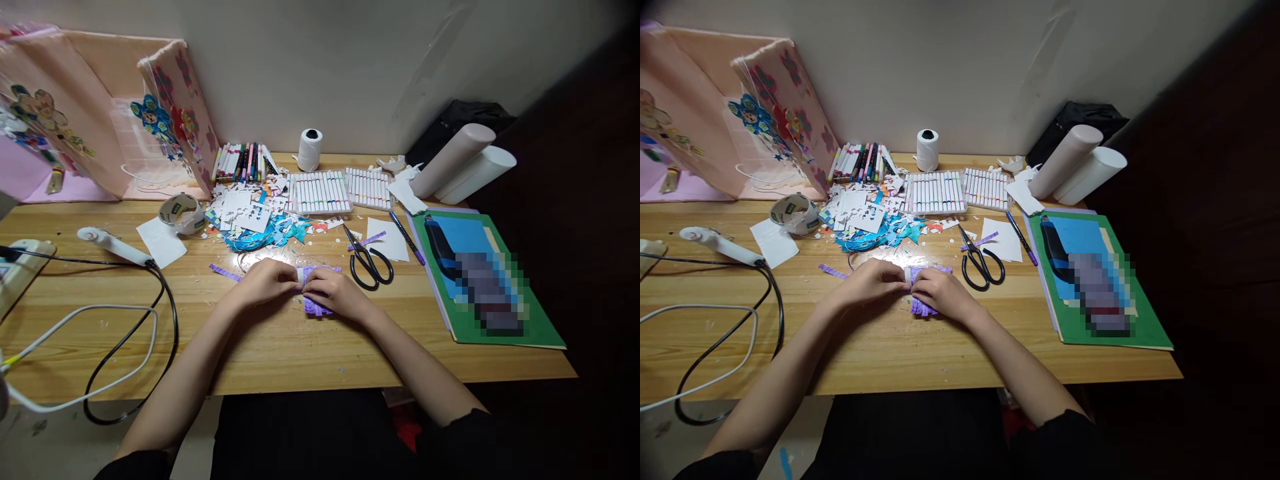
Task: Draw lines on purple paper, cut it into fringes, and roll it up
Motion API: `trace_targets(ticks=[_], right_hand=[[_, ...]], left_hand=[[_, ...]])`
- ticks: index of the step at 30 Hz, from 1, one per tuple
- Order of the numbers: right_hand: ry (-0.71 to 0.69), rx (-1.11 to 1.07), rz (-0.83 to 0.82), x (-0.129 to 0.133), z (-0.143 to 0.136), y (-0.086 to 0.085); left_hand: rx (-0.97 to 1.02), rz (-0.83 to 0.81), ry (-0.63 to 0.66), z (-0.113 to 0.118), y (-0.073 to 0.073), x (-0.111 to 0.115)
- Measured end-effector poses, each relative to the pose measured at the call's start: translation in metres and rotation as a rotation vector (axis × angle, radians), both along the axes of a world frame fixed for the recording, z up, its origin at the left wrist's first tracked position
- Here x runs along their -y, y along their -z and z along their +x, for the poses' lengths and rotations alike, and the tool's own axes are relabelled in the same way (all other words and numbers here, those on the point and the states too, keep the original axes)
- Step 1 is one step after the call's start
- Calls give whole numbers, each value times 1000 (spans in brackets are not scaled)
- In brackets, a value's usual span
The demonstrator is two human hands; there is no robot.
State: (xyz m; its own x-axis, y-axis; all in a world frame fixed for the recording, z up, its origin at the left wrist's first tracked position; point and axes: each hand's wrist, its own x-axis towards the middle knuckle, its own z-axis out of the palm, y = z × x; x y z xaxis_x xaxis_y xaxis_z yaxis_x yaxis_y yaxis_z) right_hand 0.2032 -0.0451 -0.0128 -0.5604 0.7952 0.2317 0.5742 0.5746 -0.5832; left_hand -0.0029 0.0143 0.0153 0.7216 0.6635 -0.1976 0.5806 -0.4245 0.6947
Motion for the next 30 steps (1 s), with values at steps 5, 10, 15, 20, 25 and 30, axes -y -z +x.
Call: trace_targets(ticks=[5,10,15,20,25,30], right_hand=[[13,-19,-24,0,-1,0],[33,-76,-95,0,-1,-4],[55,-135,-175,-2,0,-6],[13,-126,-200,-2,4,-9],[-8,-148,-221,-2,10,-16],[72,-239,-278,-3,12,-23]], left_hand=[[-14,12,34,-1,0,-1],[-3,46,105,-1,-4,1],[-23,82,133,1,-12,6],[-83,168,120,6,-15,10],[-156,294,78,14,-15,19],[-207,411,67,21,-16,27]])
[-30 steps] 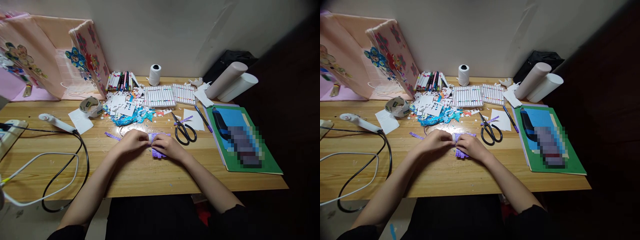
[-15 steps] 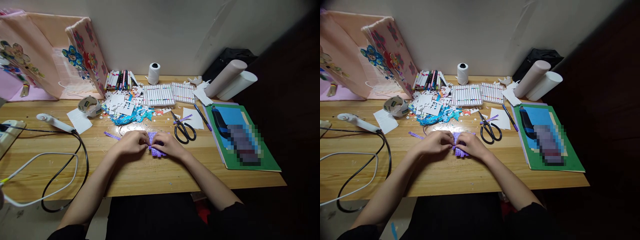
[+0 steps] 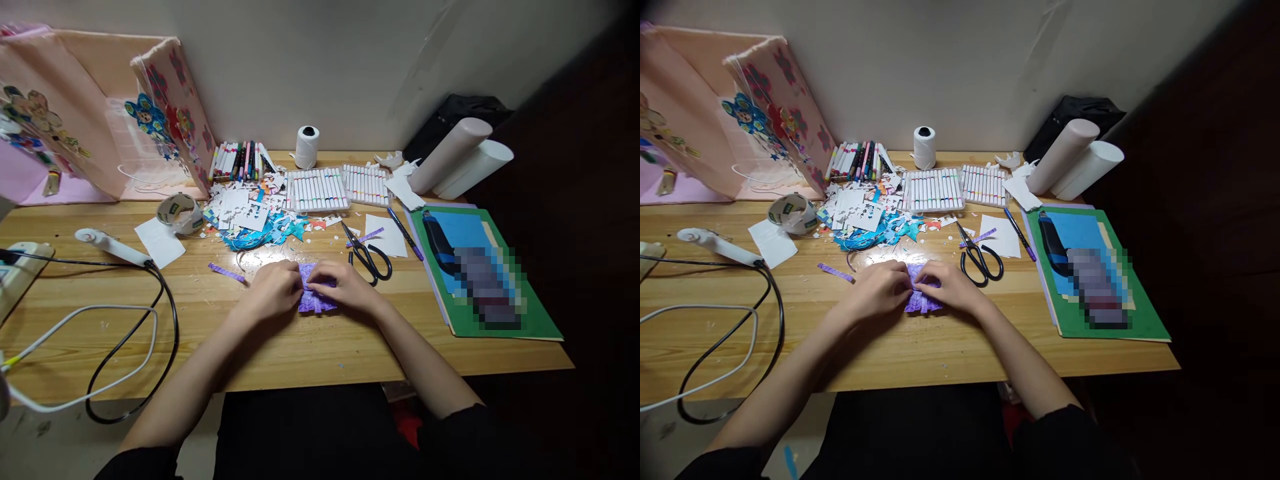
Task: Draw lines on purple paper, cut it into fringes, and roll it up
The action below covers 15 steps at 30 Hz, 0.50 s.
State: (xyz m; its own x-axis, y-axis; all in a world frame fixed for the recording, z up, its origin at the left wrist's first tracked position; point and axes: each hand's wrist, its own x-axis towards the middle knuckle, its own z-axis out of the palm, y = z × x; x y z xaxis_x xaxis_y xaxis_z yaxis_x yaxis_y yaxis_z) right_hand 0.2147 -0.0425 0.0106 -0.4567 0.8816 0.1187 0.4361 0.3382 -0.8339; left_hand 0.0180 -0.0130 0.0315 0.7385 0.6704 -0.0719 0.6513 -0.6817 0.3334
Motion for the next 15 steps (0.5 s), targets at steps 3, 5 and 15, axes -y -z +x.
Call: trace_targets(ticks=[3,5,15], right_hand=[[6,-107,-118,1,0,-1],[5,-244,-244,3,0,1],[23,-40,-88,2,1,-2]], left_hand=[[-25,17,-17,3,1,3],[-37,1,-40,5,1,5],[-7,-64,-78,4,1,5]])
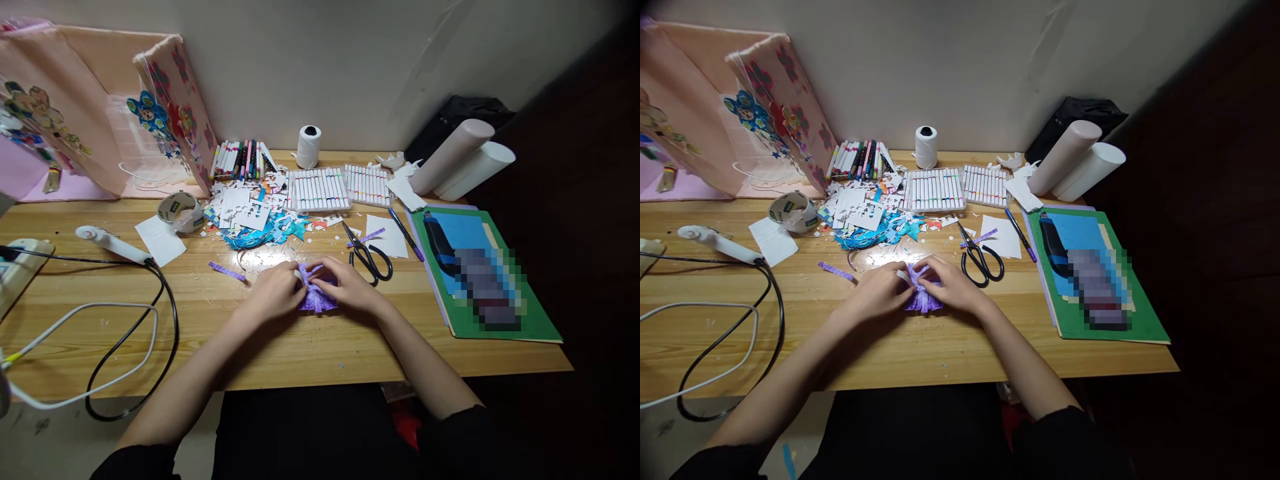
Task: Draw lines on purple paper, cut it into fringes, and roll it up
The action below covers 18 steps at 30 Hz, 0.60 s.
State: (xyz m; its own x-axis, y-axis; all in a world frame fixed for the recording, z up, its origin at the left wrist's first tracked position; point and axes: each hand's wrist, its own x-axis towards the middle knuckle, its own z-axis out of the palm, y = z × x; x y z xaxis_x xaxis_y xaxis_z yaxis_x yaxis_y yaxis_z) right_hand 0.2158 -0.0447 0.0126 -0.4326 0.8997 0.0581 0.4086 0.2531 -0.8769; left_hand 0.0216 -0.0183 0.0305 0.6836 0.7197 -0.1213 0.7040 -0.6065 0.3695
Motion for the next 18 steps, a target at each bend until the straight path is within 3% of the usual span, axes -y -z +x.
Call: trace_targets(ticks=[7,18], right_hand=[[-149,275,82,4,0,-1],[-104,235,84,1,-6,4]], left_hand=[[-7,-16,-26,-1,2,-1],[1,-48,-36,-1,2,-3]])
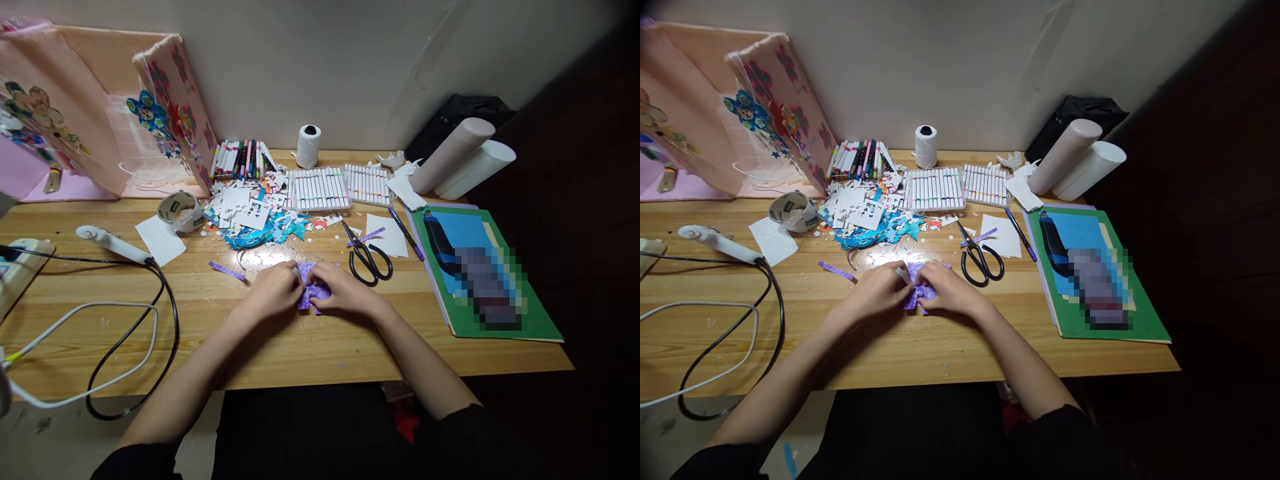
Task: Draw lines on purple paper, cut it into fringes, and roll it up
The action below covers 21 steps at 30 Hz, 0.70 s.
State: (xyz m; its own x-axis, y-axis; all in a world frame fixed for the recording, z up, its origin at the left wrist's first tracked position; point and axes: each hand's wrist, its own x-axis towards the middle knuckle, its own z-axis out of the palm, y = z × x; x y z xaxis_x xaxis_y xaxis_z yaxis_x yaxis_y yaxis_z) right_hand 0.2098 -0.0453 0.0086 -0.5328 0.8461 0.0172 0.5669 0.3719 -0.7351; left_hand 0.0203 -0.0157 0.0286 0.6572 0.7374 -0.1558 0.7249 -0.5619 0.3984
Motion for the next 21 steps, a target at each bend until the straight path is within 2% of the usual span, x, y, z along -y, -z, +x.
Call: trace_targets(ticks=[6,10,13,17,21], right_hand=[[100,-51,-70,-2,0,1],[214,-208,-202,-1,1,4],[247,-317,-259,-1,3,6],[222,-290,-211,-2,4,9],[217,-175,-81,-2,2,10]], left_hand=[[23,7,4,-1,2,-1],[38,3,21,-1,1,-1],[54,-15,24,-2,-3,0],[47,-55,64,-4,-8,0],[27,-24,65,-3,-5,-1]])
